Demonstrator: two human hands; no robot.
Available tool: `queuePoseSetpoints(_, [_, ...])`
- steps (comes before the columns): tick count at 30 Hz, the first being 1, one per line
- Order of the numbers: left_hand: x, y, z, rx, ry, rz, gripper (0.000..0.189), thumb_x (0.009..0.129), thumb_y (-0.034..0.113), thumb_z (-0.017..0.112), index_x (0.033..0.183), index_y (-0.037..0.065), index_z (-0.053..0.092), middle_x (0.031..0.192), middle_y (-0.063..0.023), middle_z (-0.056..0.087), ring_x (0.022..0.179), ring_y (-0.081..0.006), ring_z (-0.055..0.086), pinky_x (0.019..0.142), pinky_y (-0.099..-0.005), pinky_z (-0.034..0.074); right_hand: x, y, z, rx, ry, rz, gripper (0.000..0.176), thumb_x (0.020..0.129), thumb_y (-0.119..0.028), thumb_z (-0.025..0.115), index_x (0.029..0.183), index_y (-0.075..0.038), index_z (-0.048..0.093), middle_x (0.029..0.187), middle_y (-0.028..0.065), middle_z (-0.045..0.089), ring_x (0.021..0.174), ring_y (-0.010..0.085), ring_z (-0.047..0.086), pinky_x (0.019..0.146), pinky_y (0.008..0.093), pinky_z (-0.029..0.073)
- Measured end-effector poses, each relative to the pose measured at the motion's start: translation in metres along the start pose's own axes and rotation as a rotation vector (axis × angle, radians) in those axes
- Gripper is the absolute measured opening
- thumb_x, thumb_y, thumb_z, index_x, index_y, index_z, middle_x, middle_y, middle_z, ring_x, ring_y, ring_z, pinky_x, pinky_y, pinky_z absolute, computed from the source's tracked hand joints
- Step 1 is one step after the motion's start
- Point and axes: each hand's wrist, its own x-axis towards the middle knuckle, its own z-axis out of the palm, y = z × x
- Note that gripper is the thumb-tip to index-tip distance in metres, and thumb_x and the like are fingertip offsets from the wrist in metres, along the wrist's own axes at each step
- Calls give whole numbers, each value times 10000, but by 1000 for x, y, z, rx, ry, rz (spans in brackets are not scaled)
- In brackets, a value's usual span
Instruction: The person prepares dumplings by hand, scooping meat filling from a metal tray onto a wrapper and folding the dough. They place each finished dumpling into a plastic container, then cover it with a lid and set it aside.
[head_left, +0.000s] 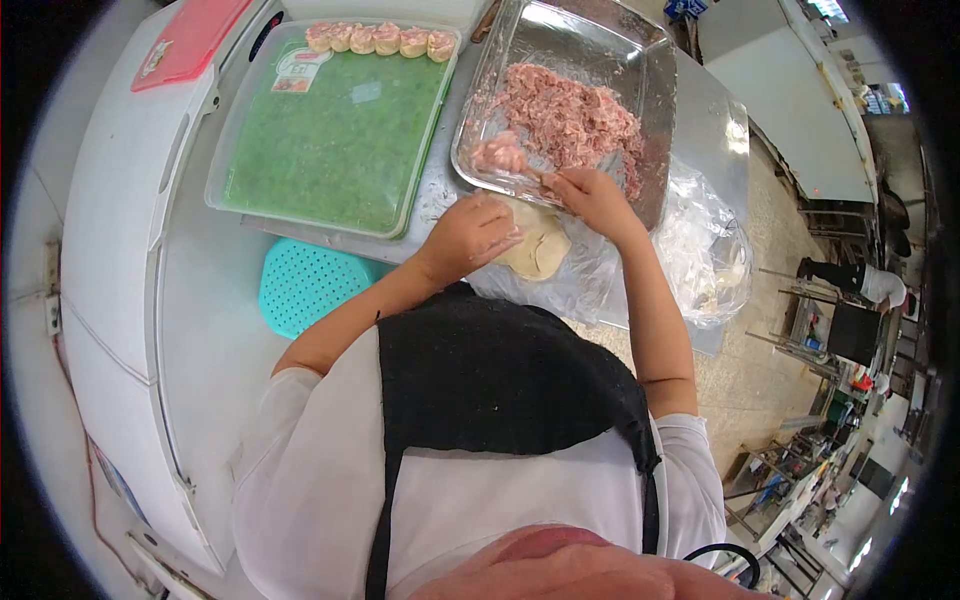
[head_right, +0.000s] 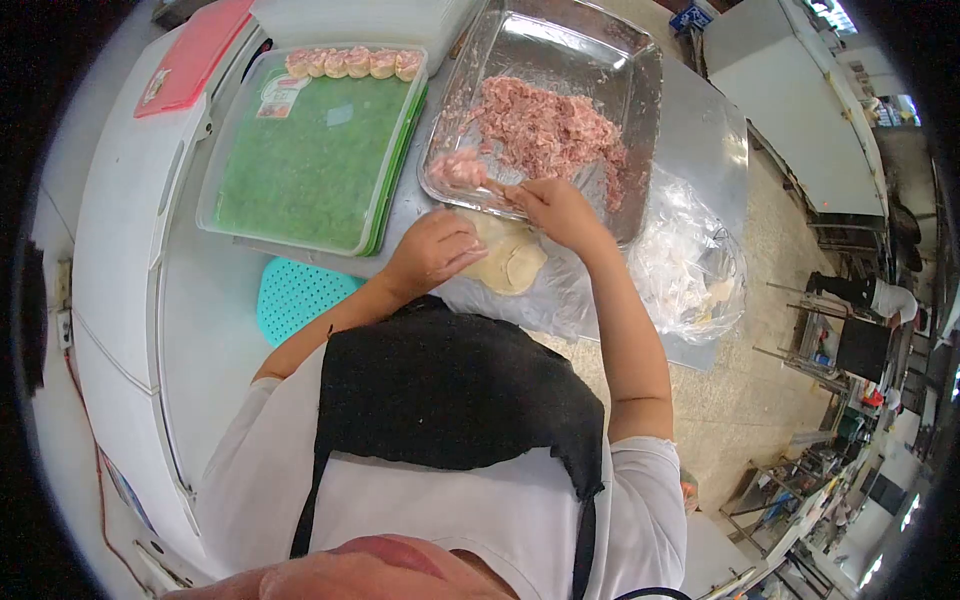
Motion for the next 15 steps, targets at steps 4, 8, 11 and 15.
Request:
queuePoseSetpoints(4, [-13,0,22,-112,-165,-30,186,776,164,709,905,45,648,964,-96,594,929,-295,563,831,-401,449,-6,8,-17,202,49,55,341,912,-304,566,841,14,670,715,195,632,640,350,587,612,434,435])
queuePoseSetpoints(8, [-19,-3,28,-160,-250,-178,250,760,182,726,957,54,640,1012,-112,576,964,-306,545,841,-402,447,22,35,-21,-133,69,-161,285,918,-271,552,867,-12,661,693,173,617,615,303,582,610,415,445])
queuePoseSetpoints(11, [-12,6,26,-104,-152,-160,208,761,182,710,919,61,648,916,-93,579,903,-307,539,792,-390,449,40,40,3,-598,45,-184,314,914,-303,534,863,-25,671,764,197,641,713,371,616,664,451,467])
queuePoseSetpoints(15, [-6,3,25,-81,-247,-307,175,774,152,706,911,51,666,910,-97,594,872,-289,572,800,-358,464,38,39,13,-430,-63,-325,361,909,-302,512,810,7,670,809,234,646,773,386,638,708,464,493])
